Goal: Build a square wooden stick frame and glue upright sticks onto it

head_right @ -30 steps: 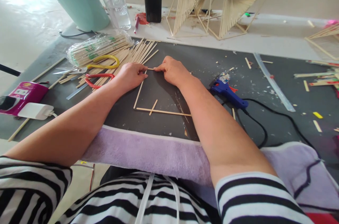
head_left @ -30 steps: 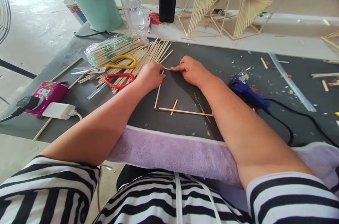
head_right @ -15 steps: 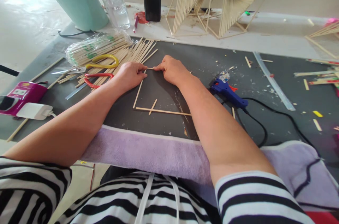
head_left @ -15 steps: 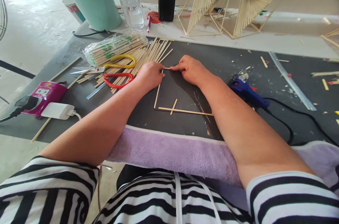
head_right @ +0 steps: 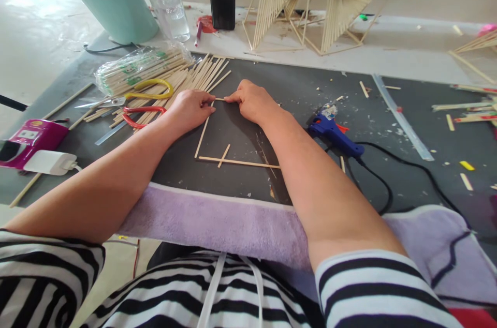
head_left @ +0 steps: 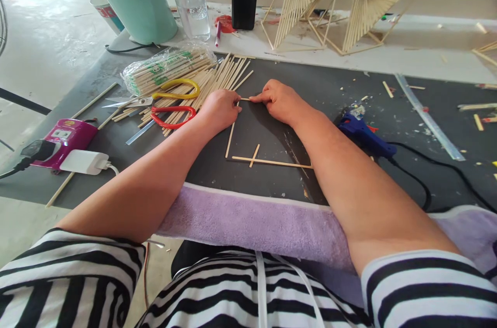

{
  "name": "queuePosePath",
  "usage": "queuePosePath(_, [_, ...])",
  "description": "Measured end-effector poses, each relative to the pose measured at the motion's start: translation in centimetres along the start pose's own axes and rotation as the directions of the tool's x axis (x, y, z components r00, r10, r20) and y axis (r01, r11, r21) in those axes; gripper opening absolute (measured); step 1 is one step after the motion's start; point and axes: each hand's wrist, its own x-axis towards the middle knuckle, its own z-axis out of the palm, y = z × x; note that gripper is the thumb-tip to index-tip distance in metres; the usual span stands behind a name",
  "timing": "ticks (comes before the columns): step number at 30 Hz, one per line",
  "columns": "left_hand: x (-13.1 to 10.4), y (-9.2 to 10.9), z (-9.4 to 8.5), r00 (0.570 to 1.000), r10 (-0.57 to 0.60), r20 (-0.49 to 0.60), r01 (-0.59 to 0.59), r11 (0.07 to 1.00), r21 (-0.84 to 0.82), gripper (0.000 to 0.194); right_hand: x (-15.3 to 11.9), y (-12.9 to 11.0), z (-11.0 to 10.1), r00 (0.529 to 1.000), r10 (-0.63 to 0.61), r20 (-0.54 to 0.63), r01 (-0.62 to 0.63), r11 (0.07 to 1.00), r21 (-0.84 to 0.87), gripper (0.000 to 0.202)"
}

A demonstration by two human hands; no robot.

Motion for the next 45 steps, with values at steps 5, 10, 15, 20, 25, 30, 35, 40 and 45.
queuePosePath(5, [0.0,-0.1,0.1,1.0,0.015,-0.008,-0.015,1.0,-0.004,0.039,0.0,-0.2,-0.2,1.0,0.007,0.021,-0.006,1.0,-0.022,0.026])
queuePosePath(10, [0.0,-0.1,0.0,1.0,0.026,-0.009,-0.026,1.0,-0.003,0.039,-0.1,-0.6,-0.6,0.998,0.019,0.06,-0.016,0.998,-0.056,0.031])
queuePosePath(15, [0.0,-0.2,0.0,1.0,0.016,-0.019,-0.016,1.0,-0.02,0.038,-0.1,-1.2,-1.2,0.993,0.038,0.109,-0.031,0.997,-0.066,0.032])
queuePosePath(20, [-0.1,-0.3,-0.2,0.999,-0.021,-0.028,0.019,0.997,-0.075,0.041,-0.3,-1.5,-2.0,0.995,0.02,0.102,-0.02,1.0,-0.002,0.032])
queuePosePath(25, [-0.2,-0.5,-0.3,0.999,-0.015,-0.034,0.011,0.992,-0.127,0.04,-0.2,-0.8,-3.4,0.989,0.052,-0.141,-0.029,0.986,0.161,0.03])
queuePosePath(30, [-0.3,-0.8,-0.4,0.999,0.004,-0.032,-0.009,0.985,-0.173,0.039,0.8,1.0,-5.0,0.931,0.257,-0.261,-0.089,0.849,0.52,0.028])
queuePosePath(35, [-0.4,-0.7,-0.6,1.0,-0.012,-0.007,0.011,0.98,-0.2,0.041,1.0,2.4,-7.2,0.875,0.424,-0.234,-0.1,0.631,0.77,0.031])
queuePosePath(40, [-0.5,-0.8,-0.6,1.0,-0.014,-0.005,0.013,0.974,-0.224,0.042,0.9,2.8,-8.3,0.868,0.433,-0.242,-0.105,0.637,0.764,0.03])
queuePosePath(45, [-0.5,-0.7,-0.6,1.0,-0.012,-0.02,0.007,0.972,-0.235,0.039,1.2,-0.3,-8.8,0.915,0.343,-0.211,-0.06,0.634,0.771,0.023])
